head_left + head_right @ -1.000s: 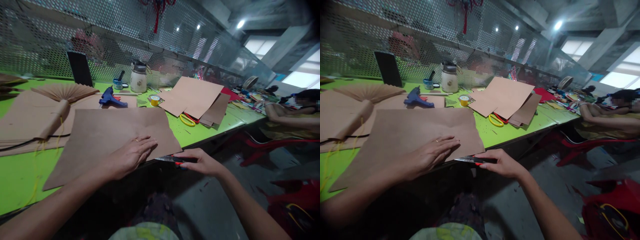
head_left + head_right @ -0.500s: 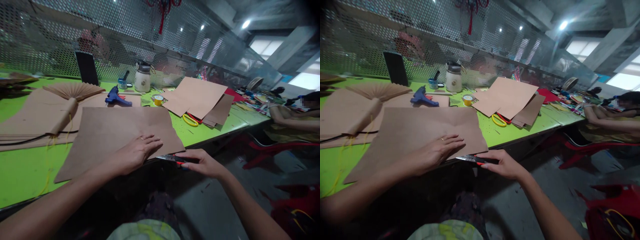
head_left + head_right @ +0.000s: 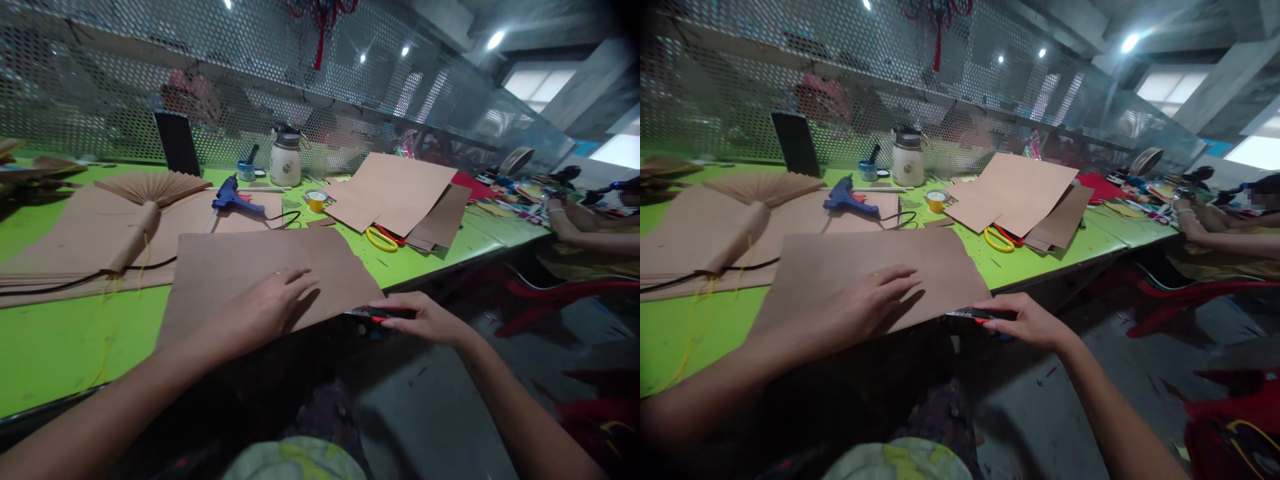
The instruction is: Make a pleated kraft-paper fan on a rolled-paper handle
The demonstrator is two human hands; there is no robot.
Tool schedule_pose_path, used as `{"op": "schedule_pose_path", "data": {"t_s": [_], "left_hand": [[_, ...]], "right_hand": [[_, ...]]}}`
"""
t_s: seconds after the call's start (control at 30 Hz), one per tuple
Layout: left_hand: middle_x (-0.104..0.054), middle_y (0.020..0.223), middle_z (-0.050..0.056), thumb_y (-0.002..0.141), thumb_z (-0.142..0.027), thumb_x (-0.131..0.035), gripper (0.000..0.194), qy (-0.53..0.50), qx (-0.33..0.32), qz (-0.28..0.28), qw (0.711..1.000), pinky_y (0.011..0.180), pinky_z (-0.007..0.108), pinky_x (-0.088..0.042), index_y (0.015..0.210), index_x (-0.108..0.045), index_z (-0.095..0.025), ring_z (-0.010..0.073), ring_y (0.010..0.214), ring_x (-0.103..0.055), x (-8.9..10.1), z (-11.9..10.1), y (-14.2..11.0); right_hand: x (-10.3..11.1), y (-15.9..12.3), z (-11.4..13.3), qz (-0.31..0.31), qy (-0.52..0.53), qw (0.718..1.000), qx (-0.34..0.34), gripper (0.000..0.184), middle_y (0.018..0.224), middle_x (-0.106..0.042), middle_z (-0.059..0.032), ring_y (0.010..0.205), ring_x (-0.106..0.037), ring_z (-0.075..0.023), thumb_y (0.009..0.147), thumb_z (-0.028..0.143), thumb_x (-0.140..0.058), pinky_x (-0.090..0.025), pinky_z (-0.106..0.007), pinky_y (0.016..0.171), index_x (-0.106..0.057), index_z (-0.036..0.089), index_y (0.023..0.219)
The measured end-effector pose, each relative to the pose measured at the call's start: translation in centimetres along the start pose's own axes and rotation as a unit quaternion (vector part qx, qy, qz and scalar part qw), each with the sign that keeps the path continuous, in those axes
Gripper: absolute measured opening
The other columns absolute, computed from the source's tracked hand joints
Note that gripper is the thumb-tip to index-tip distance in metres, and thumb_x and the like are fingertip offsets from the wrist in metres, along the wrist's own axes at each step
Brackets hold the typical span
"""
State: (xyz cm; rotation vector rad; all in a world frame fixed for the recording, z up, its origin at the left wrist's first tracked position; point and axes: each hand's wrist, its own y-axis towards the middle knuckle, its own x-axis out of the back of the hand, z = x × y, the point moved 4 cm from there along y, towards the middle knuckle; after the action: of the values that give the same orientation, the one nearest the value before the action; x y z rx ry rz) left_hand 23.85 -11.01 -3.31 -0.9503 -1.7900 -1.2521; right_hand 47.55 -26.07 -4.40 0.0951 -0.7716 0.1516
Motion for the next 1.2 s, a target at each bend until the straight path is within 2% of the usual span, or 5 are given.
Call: {"op": "schedule_pose_path", "data": {"t_s": [0.03,0.23,0.43,0.83,1.2], "left_hand": [[-0.061,0.125,0.016,0.095,-0.031,-0.043,0.033,0.023,0.01,-0.008,1.0,0.092,0.043,-0.049,0.119,-0.061,-0.018,0.0272,0.108,-0.06,0.7,0.6,-0.9],[-0.066,0.121,0.01,0.094,-0.029,-0.042,0.032,0.032,0.007,0.076,0.997,0.089,0.04,-0.049,0.113,-0.068,-0.022,0.0261,0.108,-0.06,3.3,4.4,-5.2],[-0.064,0.128,0.006,0.093,-0.037,-0.049,0.033,0.005,0.019,0.07,0.997,0.094,0.043,-0.047,0.12,-0.066,-0.029,0.0269,0.114,-0.056,2.9,6.5,-5.9],[-0.06,0.133,0.005,0.093,-0.038,-0.047,0.036,0.002,0.012,0.065,0.998,0.096,0.046,-0.046,0.126,-0.062,-0.031,0.0264,0.115,-0.055,2.6,6.7,-6.4],[-0.06,0.134,0.006,0.095,-0.036,-0.044,0.037,0.022,0.009,0.063,0.998,0.096,0.044,-0.045,0.125,-0.062,-0.026,0.0262,0.114,-0.054,2.7,6.1,-6.3]], "right_hand": [[0.0,0.0,-0.1,-0.003,-0.001,1.0,0.002,0.039,0.113,-0.07,-0.0048,0.094,-0.067,-0.017,0.089,0.035,-0.061,-0.052,-0.029,0.085,-0.061,0.026,0.127],[-0.3,0.2,0.5,0.006,0.007,1.0,0.014,0.039,0.119,-0.068,-0.0044,0.102,-0.065,-0.0173,0.088,0.03,-0.064,-0.048,-0.03,0.091,-0.061,0.028,0.126],[-1.3,1.1,1.3,-0.004,0.008,0.999,0.04,0.039,0.112,-0.07,-0.0055,0.095,-0.065,-0.0163,0.088,0.028,-0.063,-0.049,-0.03,0.086,-0.06,0.026,0.127],[-2.1,-0.4,1.6,-0.039,-0.024,0.997,0.057,0.038,0.087,-0.07,-0.0029,0.072,-0.06,-0.012,0.089,0.029,-0.062,-0.047,-0.025,0.068,-0.061,0.024,0.126],[-4.0,2.4,3.7,0.003,0.036,0.997,0.074,0.041,0.119,-0.068,-0.0068,0.096,-0.066,-0.0155,0.087,0.028,-0.064,-0.051,-0.029,0.085,-0.06,0.026,0.128]]}}
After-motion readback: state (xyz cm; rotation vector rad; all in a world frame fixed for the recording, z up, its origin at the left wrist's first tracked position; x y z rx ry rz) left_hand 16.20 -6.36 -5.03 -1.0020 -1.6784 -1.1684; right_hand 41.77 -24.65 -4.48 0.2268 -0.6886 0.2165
